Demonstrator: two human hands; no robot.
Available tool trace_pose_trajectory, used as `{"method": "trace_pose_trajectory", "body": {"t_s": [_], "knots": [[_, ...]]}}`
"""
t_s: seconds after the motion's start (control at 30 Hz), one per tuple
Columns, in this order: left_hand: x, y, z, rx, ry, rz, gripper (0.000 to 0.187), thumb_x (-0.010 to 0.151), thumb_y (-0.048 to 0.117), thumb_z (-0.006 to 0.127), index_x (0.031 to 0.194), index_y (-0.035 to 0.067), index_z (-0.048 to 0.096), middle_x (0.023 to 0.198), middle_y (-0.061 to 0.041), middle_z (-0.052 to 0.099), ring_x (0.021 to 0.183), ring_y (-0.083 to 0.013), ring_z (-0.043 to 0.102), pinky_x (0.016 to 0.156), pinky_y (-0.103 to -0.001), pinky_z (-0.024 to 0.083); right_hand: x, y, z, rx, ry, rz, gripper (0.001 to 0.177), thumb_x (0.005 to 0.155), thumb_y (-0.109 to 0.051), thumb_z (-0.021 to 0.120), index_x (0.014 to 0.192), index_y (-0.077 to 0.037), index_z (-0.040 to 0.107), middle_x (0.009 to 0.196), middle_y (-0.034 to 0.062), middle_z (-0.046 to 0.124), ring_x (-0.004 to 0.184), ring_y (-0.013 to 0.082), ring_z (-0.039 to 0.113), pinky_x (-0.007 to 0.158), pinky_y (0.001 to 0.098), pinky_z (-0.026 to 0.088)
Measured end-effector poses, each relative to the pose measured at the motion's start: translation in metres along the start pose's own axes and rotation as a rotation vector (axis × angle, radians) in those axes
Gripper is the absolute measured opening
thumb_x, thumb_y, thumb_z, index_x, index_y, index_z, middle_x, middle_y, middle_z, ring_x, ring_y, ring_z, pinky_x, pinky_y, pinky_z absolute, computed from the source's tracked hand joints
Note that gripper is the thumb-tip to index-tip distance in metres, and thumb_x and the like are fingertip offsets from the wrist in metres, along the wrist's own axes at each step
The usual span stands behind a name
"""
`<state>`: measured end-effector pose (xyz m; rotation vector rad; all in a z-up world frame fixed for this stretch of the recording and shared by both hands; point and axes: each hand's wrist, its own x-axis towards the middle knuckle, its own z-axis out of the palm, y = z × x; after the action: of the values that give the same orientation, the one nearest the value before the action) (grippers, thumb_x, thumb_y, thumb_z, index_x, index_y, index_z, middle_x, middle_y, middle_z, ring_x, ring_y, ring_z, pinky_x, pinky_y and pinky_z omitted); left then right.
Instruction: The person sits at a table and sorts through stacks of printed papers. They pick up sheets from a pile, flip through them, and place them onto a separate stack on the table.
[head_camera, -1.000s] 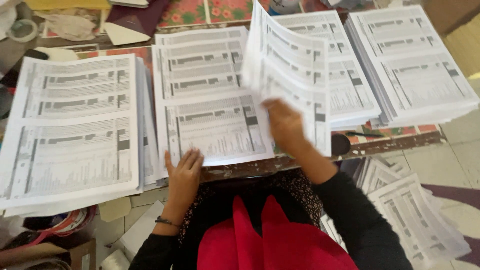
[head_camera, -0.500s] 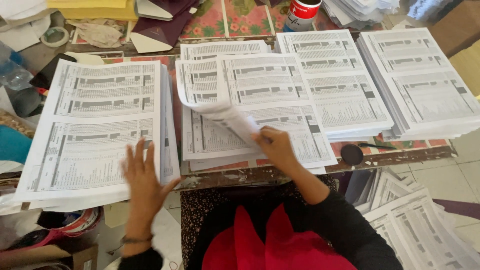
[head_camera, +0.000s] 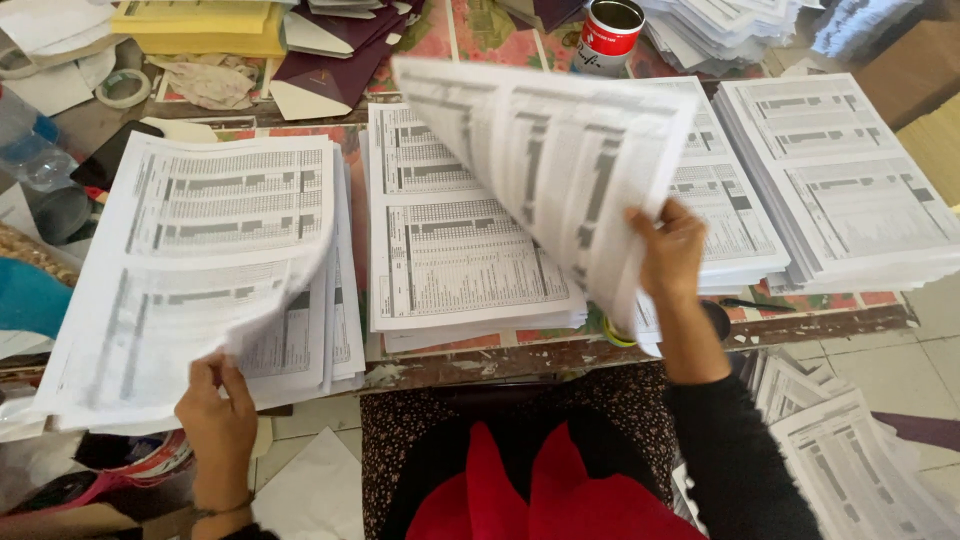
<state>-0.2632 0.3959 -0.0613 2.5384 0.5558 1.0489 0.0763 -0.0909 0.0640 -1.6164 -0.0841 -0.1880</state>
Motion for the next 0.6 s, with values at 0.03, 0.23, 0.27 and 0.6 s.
{"method": "trace_pose_trajectory", "body": {"t_s": [0.03,0.23,0.27,0.6], "knots": [[0.014,0.019,0.003,-0.001,-0.001,0.002,0.018,0.119,0.01,0.056,0.121,-0.007,0.062,0.096,-0.021,0.07,0.078,-0.0388,0.068,0.063,-0.048,0.051,0.007,-0.012,-0.005,0.0,0.003,0.0,0.028,0.089,-0.007,0.075,0.115,-0.002,0.072,0.109,0.0119,0.077,0.092,0.0276,0.076,0.079,0.0431,0.07],[0.042,0.176,0.061,0.203,-0.437,0.112,0.032,0.107,0.012,0.053,0.14,0.014,0.057,0.078,0.004,0.063,0.053,-0.0069,0.049,0.039,-0.022,0.039,0.027,-0.086,0.002,-0.523,0.011,-0.889,0.013,0.106,0.001,0.071,0.097,0.001,0.063,0.083,0.0103,0.057,0.073,0.0208,0.049,0.064,0.0401,0.038],[0.031,0.2,0.079,0.019,-0.382,0.232,0.032,0.106,0.011,0.051,0.137,0.01,0.058,0.094,-0.007,0.068,0.072,-0.0219,0.061,0.058,-0.036,0.049,0.025,-0.092,0.011,-0.635,-0.054,-1.079,0.011,0.106,0.003,0.07,0.1,0.005,0.061,0.094,0.0193,0.063,0.076,0.0294,0.058,0.062,0.0425,0.044],[-0.034,0.336,0.082,-0.536,-1.154,0.425,0.06,0.097,0.029,0.067,0.142,-0.004,0.044,0.139,-0.033,0.053,0.117,-0.0536,0.053,0.096,-0.059,0.042,-0.107,-0.029,0.101,-0.761,-0.688,-1.484,0.026,0.082,0.011,0.08,0.099,-0.002,0.067,0.114,0.0203,0.067,0.08,0.0217,0.072,0.051,0.028,0.059]]}}
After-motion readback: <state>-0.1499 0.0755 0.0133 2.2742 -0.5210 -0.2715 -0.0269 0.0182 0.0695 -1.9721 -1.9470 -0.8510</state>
